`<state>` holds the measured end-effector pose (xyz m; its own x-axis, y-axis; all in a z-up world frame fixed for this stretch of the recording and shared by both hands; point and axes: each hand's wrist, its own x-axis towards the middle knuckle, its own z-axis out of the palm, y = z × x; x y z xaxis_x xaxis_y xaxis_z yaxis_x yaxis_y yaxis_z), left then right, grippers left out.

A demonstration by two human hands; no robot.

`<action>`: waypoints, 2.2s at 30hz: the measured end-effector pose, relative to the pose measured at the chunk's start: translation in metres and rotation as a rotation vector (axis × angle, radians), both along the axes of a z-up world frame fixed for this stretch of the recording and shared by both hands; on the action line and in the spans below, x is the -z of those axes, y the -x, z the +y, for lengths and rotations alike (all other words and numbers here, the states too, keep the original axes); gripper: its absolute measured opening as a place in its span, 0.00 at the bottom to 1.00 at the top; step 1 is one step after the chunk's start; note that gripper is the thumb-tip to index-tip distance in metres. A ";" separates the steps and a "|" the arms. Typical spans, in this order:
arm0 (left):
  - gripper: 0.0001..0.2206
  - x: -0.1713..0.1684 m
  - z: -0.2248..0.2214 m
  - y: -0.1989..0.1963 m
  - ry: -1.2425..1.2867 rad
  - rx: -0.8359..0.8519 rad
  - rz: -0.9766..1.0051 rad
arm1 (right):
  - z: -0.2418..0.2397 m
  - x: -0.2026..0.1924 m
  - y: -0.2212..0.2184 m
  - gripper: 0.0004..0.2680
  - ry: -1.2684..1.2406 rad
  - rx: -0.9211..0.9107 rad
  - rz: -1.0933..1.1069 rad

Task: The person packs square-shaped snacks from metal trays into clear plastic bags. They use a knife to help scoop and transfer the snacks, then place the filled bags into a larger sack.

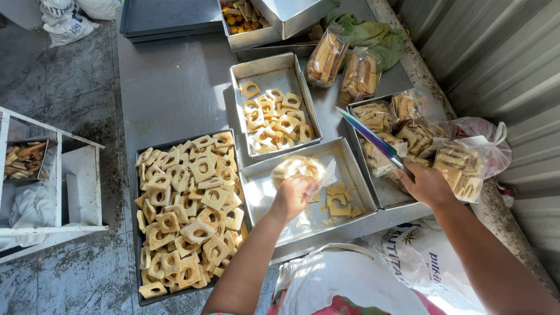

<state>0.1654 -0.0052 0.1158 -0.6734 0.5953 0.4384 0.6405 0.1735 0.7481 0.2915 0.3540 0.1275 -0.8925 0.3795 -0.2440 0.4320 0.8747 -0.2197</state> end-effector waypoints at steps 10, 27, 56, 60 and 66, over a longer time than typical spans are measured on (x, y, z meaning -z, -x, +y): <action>0.07 0.035 0.008 -0.022 -0.268 -0.035 -0.160 | 0.053 0.094 0.019 0.22 -0.066 0.156 0.206; 0.11 0.050 0.004 -0.022 -0.207 -0.523 -0.548 | -0.194 0.022 0.049 0.14 0.876 -0.098 0.380; 0.11 0.175 0.025 0.025 -0.236 -0.710 -0.774 | -0.224 0.039 0.025 0.10 0.585 -0.397 0.523; 0.09 0.212 -0.018 0.061 -0.264 -0.806 -0.938 | -0.200 0.068 0.013 0.08 0.554 -0.438 0.546; 0.07 0.247 -0.036 0.066 -0.300 -0.799 -1.084 | -0.152 0.162 0.031 0.09 1.413 0.064 0.464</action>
